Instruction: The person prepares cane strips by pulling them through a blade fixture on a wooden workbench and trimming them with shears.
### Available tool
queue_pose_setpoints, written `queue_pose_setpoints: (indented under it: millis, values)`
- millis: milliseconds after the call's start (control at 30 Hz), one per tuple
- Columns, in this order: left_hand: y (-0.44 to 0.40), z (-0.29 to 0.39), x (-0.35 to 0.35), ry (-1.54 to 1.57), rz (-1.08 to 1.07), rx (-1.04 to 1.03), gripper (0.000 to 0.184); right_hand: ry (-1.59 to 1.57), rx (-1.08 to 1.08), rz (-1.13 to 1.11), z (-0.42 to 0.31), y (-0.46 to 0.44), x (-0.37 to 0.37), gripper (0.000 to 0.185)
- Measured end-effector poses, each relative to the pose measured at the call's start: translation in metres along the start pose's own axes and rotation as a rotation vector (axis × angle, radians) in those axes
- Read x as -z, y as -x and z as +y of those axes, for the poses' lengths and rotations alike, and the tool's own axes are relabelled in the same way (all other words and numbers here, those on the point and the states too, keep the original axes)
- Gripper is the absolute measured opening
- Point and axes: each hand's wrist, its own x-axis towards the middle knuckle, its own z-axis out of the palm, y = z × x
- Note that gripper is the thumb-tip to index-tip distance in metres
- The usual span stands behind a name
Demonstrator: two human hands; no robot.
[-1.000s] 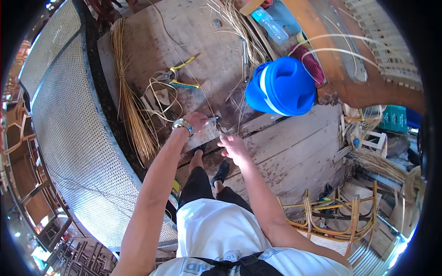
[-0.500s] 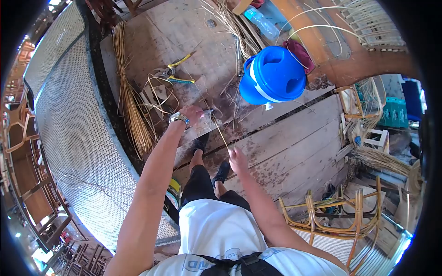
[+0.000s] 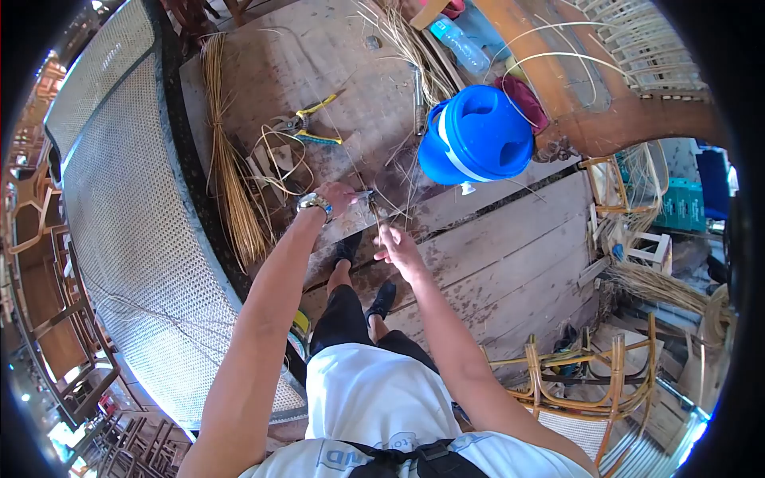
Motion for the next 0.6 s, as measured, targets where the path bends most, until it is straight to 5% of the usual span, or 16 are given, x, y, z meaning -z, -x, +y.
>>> queue_pose_setpoints:
  millis: [33,133,167,233,333,433,533,600]
  values:
    - [-0.002,-0.001,-0.001,0.026,0.011,-0.009,0.030,-0.003,0.002,-0.002,0.017,-0.020,0.000,0.058]
    - [0.003,0.012,0.010,0.055,-0.058,0.130,0.028,0.390,0.448,0.319,0.050,-0.042,0.001,0.046]
    - [0.004,0.012,0.009,0.055,-0.059,0.135,0.028,0.389,0.446,0.314,0.048,-0.034,0.002,0.046]
    - [0.005,0.008,0.000,0.036,0.046,0.095,0.026,0.883,0.475,0.427,0.059,-0.008,0.014,0.037]
    - [-0.003,0.001,-0.003,-0.045,-0.090,0.064,0.028,1.002,0.394,0.326,0.119,0.061,0.053,0.035]
    - [-0.009,-0.007,-0.008,-0.148,-0.120,-0.056,0.028,1.024,-0.311,0.222,0.163,0.126,0.094,0.043]
    - [0.011,0.022,0.022,-0.097,-0.166,0.058,0.029,1.133,-0.251,-0.119,0.149,0.126,0.103,0.053]
    - [0.001,0.010,0.008,-0.134,-0.164,0.026,0.029,1.155,-0.107,0.099,0.138,0.095,0.078,0.064]
